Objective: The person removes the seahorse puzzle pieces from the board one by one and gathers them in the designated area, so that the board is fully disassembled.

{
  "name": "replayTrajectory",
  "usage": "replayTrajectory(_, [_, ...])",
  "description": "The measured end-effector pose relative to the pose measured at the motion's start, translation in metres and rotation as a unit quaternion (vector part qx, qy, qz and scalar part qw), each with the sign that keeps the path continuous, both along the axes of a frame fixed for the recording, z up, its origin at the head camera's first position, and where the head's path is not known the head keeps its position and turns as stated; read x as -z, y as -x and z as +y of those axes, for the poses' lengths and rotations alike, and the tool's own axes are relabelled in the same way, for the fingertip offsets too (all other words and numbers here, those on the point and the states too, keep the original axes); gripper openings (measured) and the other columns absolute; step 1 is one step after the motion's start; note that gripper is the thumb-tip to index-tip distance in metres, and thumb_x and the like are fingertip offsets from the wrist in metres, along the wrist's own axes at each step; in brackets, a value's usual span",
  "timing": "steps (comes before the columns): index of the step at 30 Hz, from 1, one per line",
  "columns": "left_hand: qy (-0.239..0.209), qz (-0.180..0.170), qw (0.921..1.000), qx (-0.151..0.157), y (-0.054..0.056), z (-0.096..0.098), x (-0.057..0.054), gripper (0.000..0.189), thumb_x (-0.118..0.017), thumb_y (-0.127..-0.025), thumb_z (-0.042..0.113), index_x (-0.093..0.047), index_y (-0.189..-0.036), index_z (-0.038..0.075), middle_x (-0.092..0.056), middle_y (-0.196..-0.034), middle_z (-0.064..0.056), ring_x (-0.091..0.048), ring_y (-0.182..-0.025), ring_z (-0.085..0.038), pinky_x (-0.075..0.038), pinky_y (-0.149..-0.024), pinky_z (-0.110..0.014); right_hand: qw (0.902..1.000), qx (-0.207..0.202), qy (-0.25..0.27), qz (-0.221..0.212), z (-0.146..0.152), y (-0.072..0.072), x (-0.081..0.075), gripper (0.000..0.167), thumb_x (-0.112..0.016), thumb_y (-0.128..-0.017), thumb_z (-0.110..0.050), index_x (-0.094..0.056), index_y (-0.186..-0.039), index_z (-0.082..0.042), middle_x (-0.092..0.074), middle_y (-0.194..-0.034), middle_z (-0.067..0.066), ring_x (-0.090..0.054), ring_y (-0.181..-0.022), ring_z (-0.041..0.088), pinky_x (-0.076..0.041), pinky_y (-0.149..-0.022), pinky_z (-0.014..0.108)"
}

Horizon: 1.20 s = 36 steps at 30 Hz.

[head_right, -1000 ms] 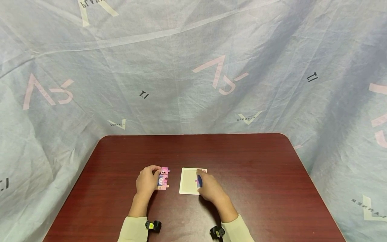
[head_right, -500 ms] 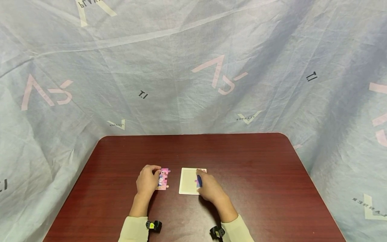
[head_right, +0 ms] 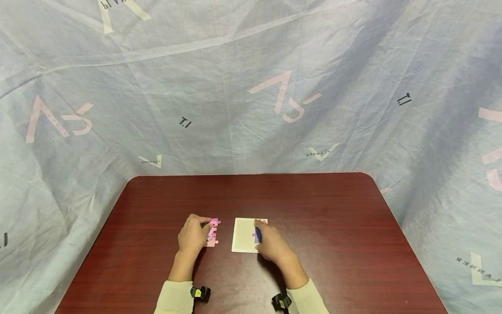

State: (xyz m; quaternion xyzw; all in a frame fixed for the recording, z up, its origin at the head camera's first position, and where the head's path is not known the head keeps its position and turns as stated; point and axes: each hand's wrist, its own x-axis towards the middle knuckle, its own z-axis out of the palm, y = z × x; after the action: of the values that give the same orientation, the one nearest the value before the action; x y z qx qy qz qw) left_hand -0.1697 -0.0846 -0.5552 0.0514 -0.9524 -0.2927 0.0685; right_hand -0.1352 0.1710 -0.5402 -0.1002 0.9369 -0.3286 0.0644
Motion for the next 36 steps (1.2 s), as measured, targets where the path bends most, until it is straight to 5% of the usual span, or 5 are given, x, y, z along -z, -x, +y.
replayTrajectory(27, [-0.022,0.011,0.9997,-0.006,-0.004,0.005,-0.001,0.021,-0.08,-0.091,0.018,-0.082,-0.111,0.012,-0.073,-0.113,-0.012,-0.076,-0.093,-0.039,-0.059,-0.074,-0.057,1.0,0.004,0.005,0.002,0.0,-0.001,0.002,0.078,-0.085,-0.075,0.008,-0.055,-0.147,0.004,-0.073,-0.113,0.024,-0.061,-0.086,0.025,-0.055,-0.083,0.045])
replayTrajectory(36, [-0.03,0.029,0.9989,0.021,-0.009,0.02,-0.008,0.019,-0.081,-0.091,0.02,-0.082,-0.107,0.01,-0.074,-0.108,-0.009,-0.077,-0.09,-0.033,-0.06,-0.072,-0.053,1.0,0.005,-0.005,0.004,0.001,0.0,0.002,0.084,-0.089,-0.074,0.006,-0.053,-0.149,0.003,-0.073,-0.119,0.025,-0.063,-0.089,0.025,-0.056,-0.085,0.046])
